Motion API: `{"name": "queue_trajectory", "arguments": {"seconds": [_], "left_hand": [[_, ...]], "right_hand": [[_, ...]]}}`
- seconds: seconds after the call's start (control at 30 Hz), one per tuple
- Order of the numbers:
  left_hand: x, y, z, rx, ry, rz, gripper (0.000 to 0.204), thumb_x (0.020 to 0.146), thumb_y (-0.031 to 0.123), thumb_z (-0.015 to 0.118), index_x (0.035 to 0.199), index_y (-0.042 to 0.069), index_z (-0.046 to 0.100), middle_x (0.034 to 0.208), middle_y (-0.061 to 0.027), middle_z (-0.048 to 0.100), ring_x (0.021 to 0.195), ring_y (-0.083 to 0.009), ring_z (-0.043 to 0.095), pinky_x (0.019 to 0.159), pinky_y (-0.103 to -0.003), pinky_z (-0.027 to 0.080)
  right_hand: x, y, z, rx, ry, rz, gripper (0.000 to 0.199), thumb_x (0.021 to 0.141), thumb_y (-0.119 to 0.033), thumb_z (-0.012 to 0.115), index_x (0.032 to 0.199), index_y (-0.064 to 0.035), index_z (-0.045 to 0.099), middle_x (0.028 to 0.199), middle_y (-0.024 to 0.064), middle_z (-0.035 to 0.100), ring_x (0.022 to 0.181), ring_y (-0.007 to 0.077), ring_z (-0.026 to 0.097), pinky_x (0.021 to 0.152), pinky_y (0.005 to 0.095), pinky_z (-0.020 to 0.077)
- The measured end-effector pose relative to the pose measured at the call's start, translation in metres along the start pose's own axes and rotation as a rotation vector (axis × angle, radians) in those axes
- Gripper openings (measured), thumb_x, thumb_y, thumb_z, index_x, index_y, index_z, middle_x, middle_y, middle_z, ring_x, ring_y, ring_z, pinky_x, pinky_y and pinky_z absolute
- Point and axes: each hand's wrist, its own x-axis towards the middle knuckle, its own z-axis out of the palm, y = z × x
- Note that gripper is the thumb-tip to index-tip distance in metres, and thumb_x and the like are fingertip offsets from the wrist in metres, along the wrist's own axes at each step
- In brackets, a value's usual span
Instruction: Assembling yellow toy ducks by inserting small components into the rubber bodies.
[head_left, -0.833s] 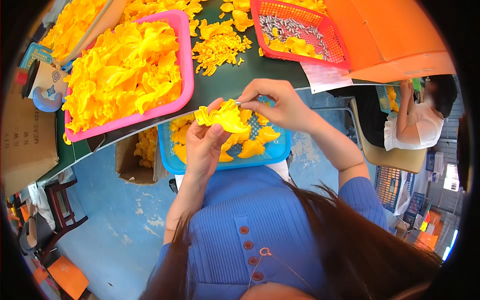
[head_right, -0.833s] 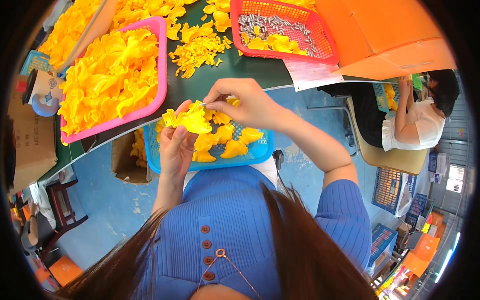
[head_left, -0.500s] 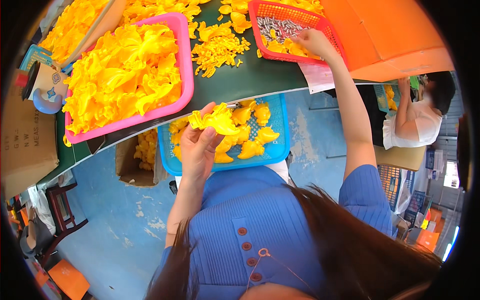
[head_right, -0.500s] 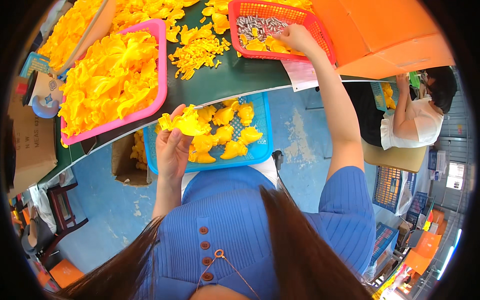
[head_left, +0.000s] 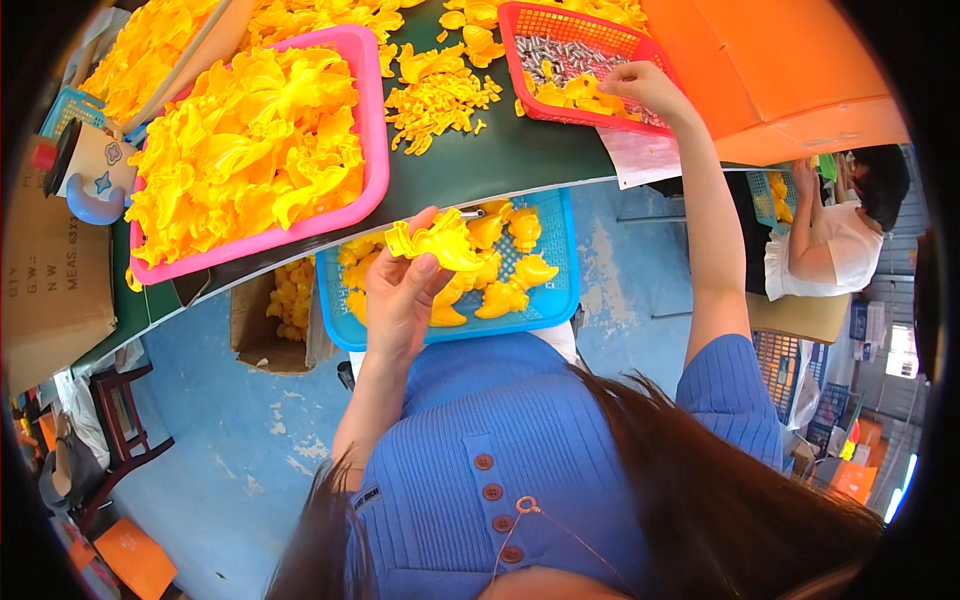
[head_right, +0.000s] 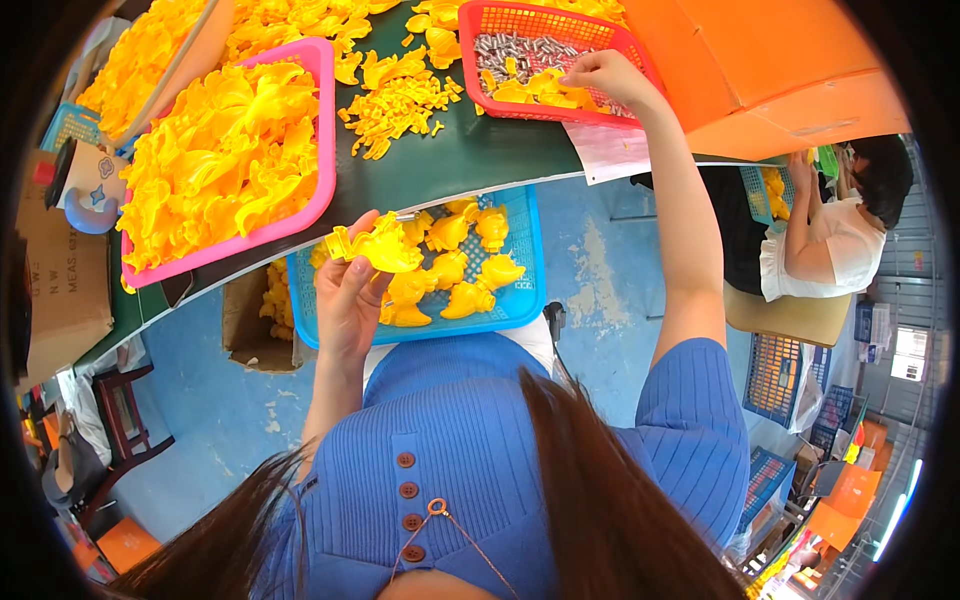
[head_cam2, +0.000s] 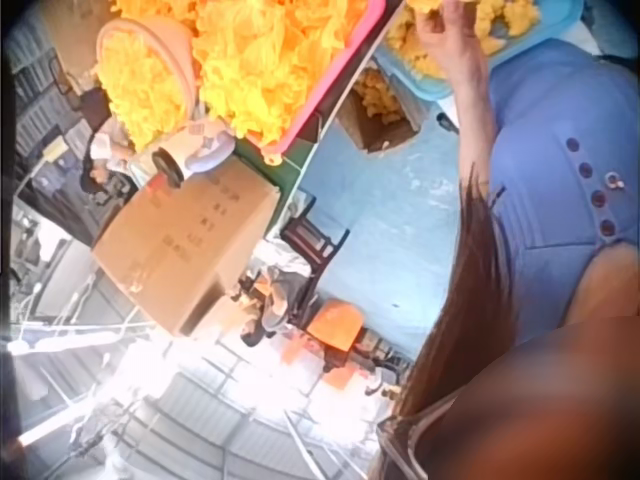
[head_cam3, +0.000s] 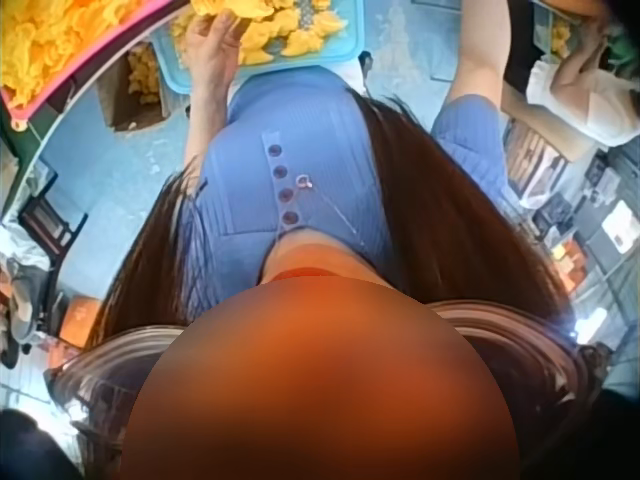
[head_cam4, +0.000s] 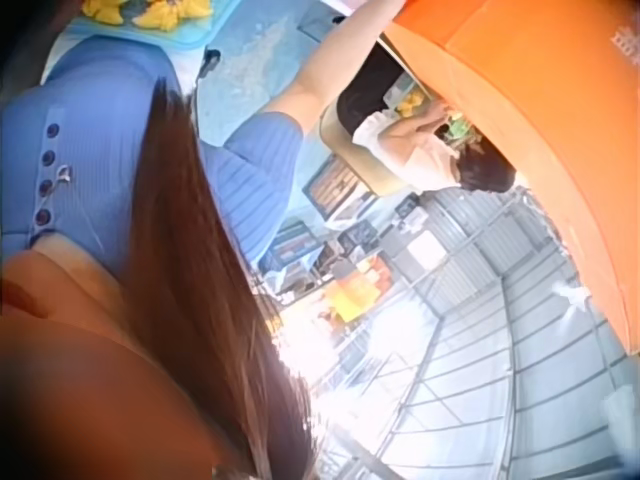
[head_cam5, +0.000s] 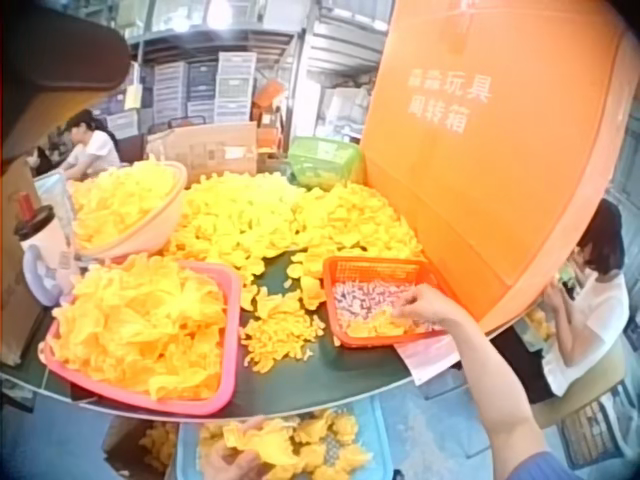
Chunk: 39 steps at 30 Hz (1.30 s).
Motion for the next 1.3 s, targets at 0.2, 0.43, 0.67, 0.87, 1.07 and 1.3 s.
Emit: {"name": "queue_trajectory", "arguments": {"seconds": [0.2, 0.43, 0.67, 0.87, 1.07, 1.3], "left_hand": [[0.001, 0.001, 0.0, 0.002, 0.019, -0.001, 0.044, 0.087, 0.009, 0.057, 0.126, -0.003, 0.042, 0.131, -0.0131, 0.044, 0.107, -0.018, 0.055, 0.089, -0.029, 0.049], [0.005, 0.0, 0.008, -0.007, -0.022, -0.022, 0.049, 0.084, 0.011, 0.061, 0.129, 0.001, 0.042, 0.117, -0.01, 0.054, 0.104, -0.0171, 0.057, 0.088, -0.031, 0.048], [0.008, -0.002, 0.007, -0.059, -0.055, 0.045, 0.051, 0.084, 0.01, 0.061, 0.129, 0.0, 0.04, 0.119, -0.0106, 0.054, 0.105, -0.0178, 0.056, 0.087, -0.031, 0.049], [0.007, -0.001, 0.003, -0.079, -0.056, 0.102, 0.052, 0.083, 0.011, 0.062, 0.129, -0.001, 0.04, 0.12, -0.0115, 0.053, 0.106, -0.0199, 0.056, 0.087, -0.034, 0.049], [0.009, -0.005, 0.001, -0.065, -0.072, 0.099, 0.053, 0.083, 0.01, 0.062, 0.13, 0.0, 0.039, 0.12, -0.0122, 0.053, 0.107, -0.0205, 0.055, 0.087, -0.035, 0.049], [0.007, -0.002, 0.005, -0.053, -0.089, 0.095, 0.055, 0.082, 0.01, 0.063, 0.131, 0.0, 0.038, 0.12, -0.0112, 0.053, 0.106, -0.0198, 0.056, 0.087, -0.035, 0.049]], "right_hand": [[-0.011, -0.012, 0.005, 0.423, 0.179, -0.077, 0.016, 0.08, -0.018, 0.062, 0.079, -0.0024, 0.062, 0.091, 0.0048, 0.063, 0.084, 0.0117, 0.058, 0.077, 0.0275, 0.0444], [-0.057, -0.099, 0.053, 0.568, -0.153, -0.327, 0.007, 0.075, -0.006, 0.067, 0.08, -0.0039, 0.061, 0.1, 0.0068, 0.059, 0.097, 0.0152, 0.055, 0.086, 0.0266, 0.0418], [-0.079, -0.142, 0.109, 0.515, -0.197, -0.521, 0.009, 0.071, -0.003, 0.07, 0.079, -0.0017, 0.065, 0.106, 0.0085, 0.056, 0.1, 0.0163, 0.054, 0.084, 0.0273, 0.0439], [-0.082, -0.147, 0.131, 0.919, -0.26, -0.336, 0.011, 0.077, -0.005, 0.066, 0.087, 0.0002, 0.067, 0.106, 0.0095, 0.058, 0.09, 0.015, 0.06, 0.081, 0.0274, 0.0491], [-0.086, -0.15, 0.14, 1.128, -0.181, -0.203, 0.021, 0.079, -0.003, 0.064, 0.099, 0.002, 0.061, 0.103, 0.0094, 0.059, 0.091, 0.0138, 0.06, 0.083, 0.0254, 0.0487], [-0.082, -0.147, 0.127, 1.056, 0.031, -0.204, 0.018, 0.079, 0.0, 0.062, 0.097, 0.0012, 0.06, 0.091, 0.007, 0.064, 0.085, 0.0129, 0.061, 0.079, 0.0252, 0.0481]]}}
